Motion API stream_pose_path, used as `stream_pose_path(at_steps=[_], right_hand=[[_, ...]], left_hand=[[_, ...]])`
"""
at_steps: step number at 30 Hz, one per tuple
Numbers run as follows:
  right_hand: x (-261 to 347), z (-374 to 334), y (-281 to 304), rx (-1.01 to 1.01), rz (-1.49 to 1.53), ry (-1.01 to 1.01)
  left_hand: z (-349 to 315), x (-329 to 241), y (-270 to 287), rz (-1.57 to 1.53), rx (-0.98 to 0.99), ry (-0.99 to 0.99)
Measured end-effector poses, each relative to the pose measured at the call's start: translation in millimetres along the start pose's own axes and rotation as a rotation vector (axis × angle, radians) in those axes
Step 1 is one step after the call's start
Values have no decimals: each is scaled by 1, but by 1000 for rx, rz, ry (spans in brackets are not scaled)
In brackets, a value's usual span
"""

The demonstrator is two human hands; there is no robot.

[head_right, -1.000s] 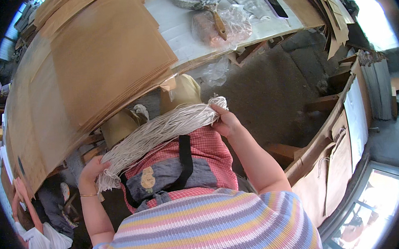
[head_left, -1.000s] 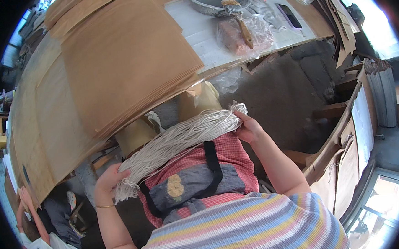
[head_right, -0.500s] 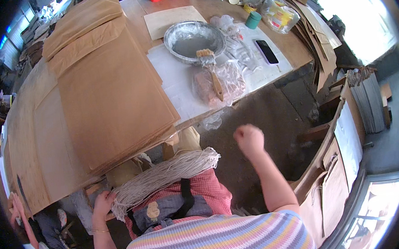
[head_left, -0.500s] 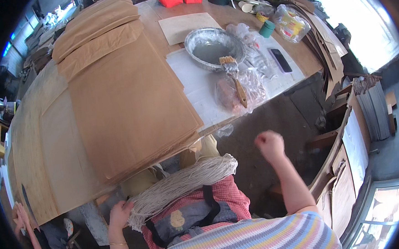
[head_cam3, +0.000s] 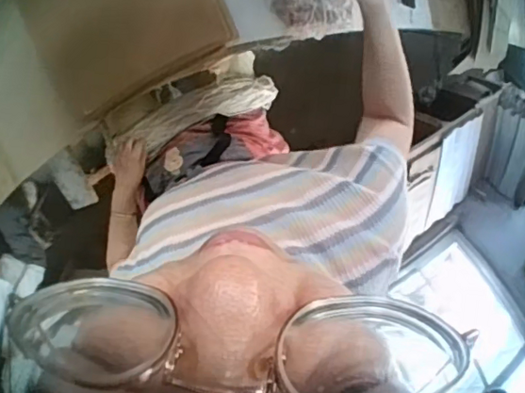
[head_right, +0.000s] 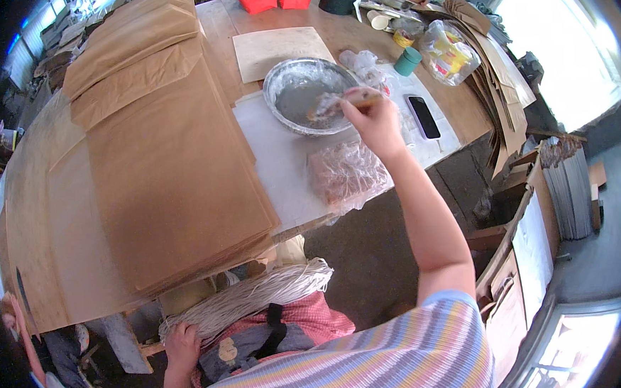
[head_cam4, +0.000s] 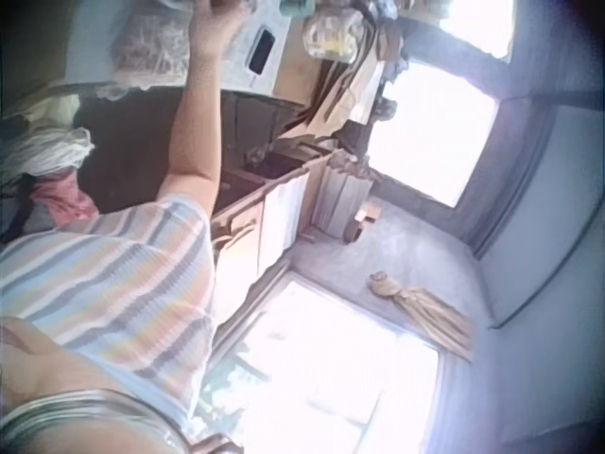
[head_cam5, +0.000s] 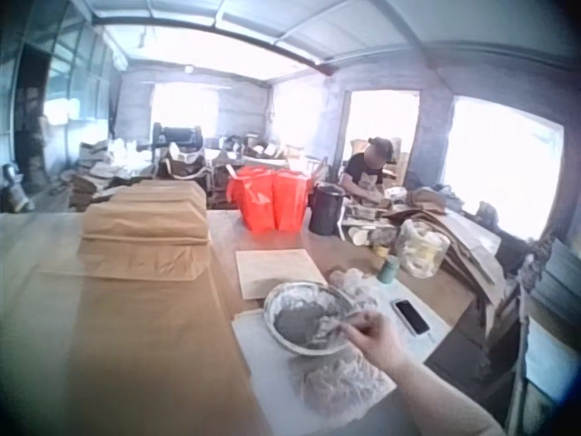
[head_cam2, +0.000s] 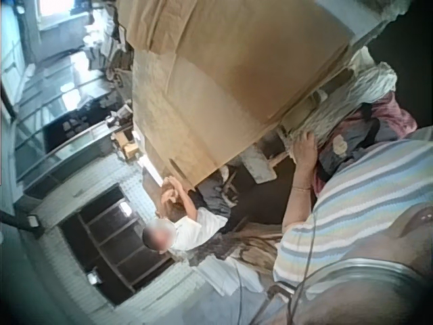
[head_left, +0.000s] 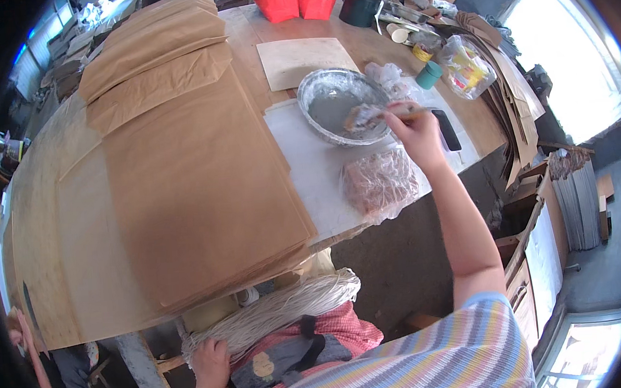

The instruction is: The person applies glue to the spine of a stack of paper sheets using a brush, then places a white string along the glued edge and presses it down. This process is repeated multiple times to bind the sheets together.

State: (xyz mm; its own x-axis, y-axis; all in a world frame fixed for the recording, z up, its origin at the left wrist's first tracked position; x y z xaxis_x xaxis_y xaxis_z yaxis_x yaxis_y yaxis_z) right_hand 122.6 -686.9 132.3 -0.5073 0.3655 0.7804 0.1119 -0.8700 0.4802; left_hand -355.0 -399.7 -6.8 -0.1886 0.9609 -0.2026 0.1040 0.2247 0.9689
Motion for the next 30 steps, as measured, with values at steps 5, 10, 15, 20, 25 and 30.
stream_pose_path(at_steps=[5, 10, 15, 20, 25, 30], right_hand=[[-86, 39, -43, -22, -119, -201], [-58, 48, -28, -121, -167, -195], [-37, 42, -16, -70, -21, -378], [-66, 67, -32, 144, -269, -500], [24, 31, -15, -61, 207, -301], [160, -113, -129, 297, 435, 108]], left_hand=[[-4, 18, -13, -66, 31, 33], [-6, 4, 18, -15, -98, 35], [8, -20, 53, -18, -198, 1], [-15, 0, 37, -683, 147, 294], [-10, -2, 73, -291, -23, 227], [17, 11, 83, 103, -339, 123]])
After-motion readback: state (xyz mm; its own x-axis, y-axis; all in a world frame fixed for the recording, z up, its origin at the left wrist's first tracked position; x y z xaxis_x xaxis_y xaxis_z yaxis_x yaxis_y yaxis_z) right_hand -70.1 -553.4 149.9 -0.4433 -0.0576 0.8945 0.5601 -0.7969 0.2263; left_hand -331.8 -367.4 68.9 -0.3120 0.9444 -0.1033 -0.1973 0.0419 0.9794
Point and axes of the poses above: each hand's wrist, its own z-axis towards the middle knuckle, its own y-axis out of the back of the hand, x = y × z, the point moved 4 cm from there along z, towards the middle knuckle, and after that the axes turned 4 degrees about z, right-handed, at the moved point
